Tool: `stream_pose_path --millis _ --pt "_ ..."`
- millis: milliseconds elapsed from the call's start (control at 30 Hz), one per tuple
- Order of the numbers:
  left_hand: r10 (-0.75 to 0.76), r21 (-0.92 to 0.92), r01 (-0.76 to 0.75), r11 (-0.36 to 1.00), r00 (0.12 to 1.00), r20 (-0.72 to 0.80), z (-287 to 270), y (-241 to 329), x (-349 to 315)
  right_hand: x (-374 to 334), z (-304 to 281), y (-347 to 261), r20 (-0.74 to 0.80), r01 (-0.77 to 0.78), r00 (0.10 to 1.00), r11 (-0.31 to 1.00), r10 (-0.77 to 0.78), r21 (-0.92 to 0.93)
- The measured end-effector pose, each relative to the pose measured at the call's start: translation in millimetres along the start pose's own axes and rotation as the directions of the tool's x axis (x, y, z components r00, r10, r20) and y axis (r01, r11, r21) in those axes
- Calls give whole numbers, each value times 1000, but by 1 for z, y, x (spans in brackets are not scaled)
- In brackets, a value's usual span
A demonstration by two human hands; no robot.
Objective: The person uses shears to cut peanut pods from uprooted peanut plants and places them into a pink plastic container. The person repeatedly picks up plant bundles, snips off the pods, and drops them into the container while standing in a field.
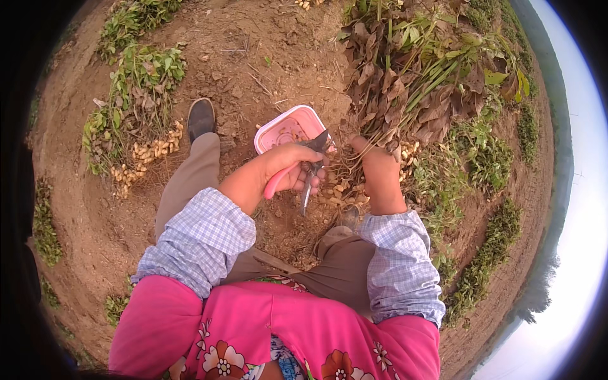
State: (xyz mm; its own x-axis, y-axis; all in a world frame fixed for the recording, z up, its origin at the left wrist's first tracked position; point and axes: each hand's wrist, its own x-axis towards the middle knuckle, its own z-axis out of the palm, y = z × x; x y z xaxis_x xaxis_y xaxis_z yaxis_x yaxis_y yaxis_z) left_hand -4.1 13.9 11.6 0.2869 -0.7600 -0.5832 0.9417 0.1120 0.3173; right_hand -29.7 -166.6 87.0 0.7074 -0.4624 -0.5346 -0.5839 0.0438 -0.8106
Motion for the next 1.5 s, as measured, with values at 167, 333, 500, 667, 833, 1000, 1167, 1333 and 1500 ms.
stream_pose_path --millis 167,333,500,667,833,1000,1167,1333,1500 --pt "-16 48 19 999 998 -59 4 -4 1 1 1 20 84 175 980 981 -181 78" --pt "21 154 5 988 986 -165 15 -5 -2 0 5 26 173 375 910 926 -377 43" --pt "24 180 3 984 989 -146 13 -2 1 7 2 26 108 326 941 945 -320 -35" --pt "49 121 -35 992 993 -111 6 -3 5 28 -16 25 29 351 936 934 -350 -69" --pt "56 106 -50 993 997 -58 16 -2 -10 52 -24 31 -103 375 910 904 -402 -207" --pt "62 111 -57 992 997 -38 22 -6 -17 65 -29 40 -207 263 931 947 -299 -186" --pt "60 132 -57 990 998 -22 25 -6 -23 68 -25 40 -188 354 866 835 -463 -421" --pt "95 115 -88 990 994 -62 21 -7 -26 60 -13 30 -232 210 930 931 -284 -299" --pt "74 158 -38 987 971 -227 6 -7 -2 45 0 36 -92 122 985 970 -144 -208"
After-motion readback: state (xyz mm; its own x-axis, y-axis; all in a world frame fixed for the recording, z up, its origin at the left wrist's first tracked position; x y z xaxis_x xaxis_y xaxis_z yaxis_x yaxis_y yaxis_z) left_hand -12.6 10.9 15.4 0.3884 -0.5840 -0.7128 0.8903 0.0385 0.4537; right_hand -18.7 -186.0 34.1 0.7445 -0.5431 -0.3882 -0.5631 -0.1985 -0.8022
